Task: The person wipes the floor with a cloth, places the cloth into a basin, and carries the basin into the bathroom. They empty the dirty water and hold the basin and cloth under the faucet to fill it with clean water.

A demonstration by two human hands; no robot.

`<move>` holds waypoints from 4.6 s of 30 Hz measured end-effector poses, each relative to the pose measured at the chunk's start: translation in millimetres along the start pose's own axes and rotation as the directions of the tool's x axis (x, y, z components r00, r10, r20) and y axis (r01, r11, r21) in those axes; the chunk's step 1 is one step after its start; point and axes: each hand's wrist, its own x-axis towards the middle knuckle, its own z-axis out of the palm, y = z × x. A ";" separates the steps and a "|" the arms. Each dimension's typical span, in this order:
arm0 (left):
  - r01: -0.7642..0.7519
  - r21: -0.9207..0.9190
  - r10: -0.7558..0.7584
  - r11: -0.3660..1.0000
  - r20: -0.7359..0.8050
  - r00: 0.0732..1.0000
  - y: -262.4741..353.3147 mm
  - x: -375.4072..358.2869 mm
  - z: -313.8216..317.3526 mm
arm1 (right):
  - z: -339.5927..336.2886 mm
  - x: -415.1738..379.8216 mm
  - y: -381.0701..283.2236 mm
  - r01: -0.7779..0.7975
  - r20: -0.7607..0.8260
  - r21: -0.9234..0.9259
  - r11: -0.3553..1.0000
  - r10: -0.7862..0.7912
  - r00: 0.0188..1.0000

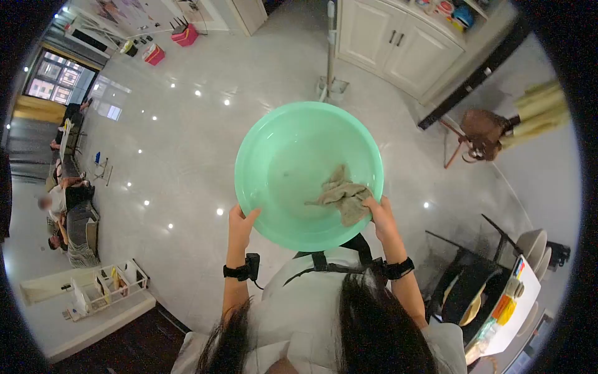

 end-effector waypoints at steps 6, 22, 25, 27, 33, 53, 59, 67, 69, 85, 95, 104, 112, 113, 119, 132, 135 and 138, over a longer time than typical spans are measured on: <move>-0.004 -0.041 -0.001 0.999 -0.120 0.993 72.5 181.8 -33.8 | 104.2 174.1 -133.6 0.050 0.095 -0.064 0.997 -0.044 0.995; -0.046 0.007 0.046 0.999 0.043 0.998 253.1 710.5 -101.8 | 333.9 559.9 -417.2 0.107 -0.018 0.077 0.991 -0.106 0.994; -0.037 -0.124 0.045 0.992 0.062 0.997 297.4 805.8 -92.9 | 374.3 616.3 -473.6 0.087 -0.248 0.104 0.991 -0.058 0.967; 0.002 -0.088 0.011 0.996 0.150 0.989 321.4 863.8 -92.5 | 374.9 650.7 -496.8 0.050 -0.209 0.102 0.994 -0.028 0.978; -0.043 0.016 0.035 0.999 0.335 0.942 382.9 1045.0 -51.6 | 382.2 762.3 -563.4 0.075 -0.221 0.235 0.969 -0.022 0.975; -0.350 0.320 -0.005 0.880 0.745 0.667 574.9 1608.2 342.2 | 212.6 1196.5 -823.4 0.300 -0.319 0.411 0.861 -0.173 0.932; -0.524 0.244 0.057 0.816 0.868 0.493 606.3 1788.6 516.8 | 179.5 1293.6 -940.6 0.406 -0.470 0.578 0.708 -0.118 0.875; -0.679 0.086 0.034 0.729 0.986 0.161 734.5 1874.1 796.6 | 61.8 1382.5 -1062.4 0.560 -0.693 0.635 0.533 0.073 0.717; -0.672 0.172 -0.026 0.721 0.975 0.222 732.6 1891.6 854.2 | 34.8 1405.0 -1080.0 0.589 -0.720 0.631 0.505 0.099 0.687; -0.990 0.137 0.869 -0.016 0.492 0.054 879.3 2094.4 1255.0 | -238.5 1612.9 -1138.5 0.747 -0.830 0.558 0.362 0.226 0.510; -0.939 0.320 0.950 -0.123 0.312 -0.018 888.6 2118.4 1334.5 | -406.7 1616.6 -1194.1 0.740 -0.843 0.531 0.413 0.176 0.508; -0.939 0.324 0.991 0.116 0.029 0.133 854.8 2064.8 1292.7 | -527.4 1645.4 -1222.3 0.686 -0.789 0.574 0.446 0.077 0.610; -0.836 0.171 0.786 0.522 -0.475 0.395 839.9 1997.0 1192.6 | -552.2 1632.1 -1321.8 0.572 -0.727 0.599 0.560 0.081 0.682; -0.833 0.164 0.754 0.528 -0.542 0.372 856.5 1988.8 1188.3 | -564.0 1641.3 -1323.9 0.558 -0.738 0.561 0.611 0.063 0.672; -0.748 0.536 0.825 0.391 -0.564 0.027 966.9 1964.9 1154.4 | -528.1 1685.4 -1398.7 0.410 -0.673 0.520 0.749 0.064 0.737; -0.774 0.553 0.757 0.308 0.351 0.551 930.2 2030.8 1377.9 | -613.4 1834.0 -1521.2 0.182 -0.476 0.487 0.854 0.086 0.875; -0.622 0.477 0.479 0.621 0.397 0.783 885.2 2109.9 1415.7 | -621.4 1872.3 -1550.0 0.138 -0.473 0.454 0.880 0.107 0.874; -0.316 0.375 0.133 0.872 0.439 0.889 836.5 2187.1 1442.0 | -629.5 1916.7 -1573.4 0.199 -0.489 0.441 0.875 0.048 0.871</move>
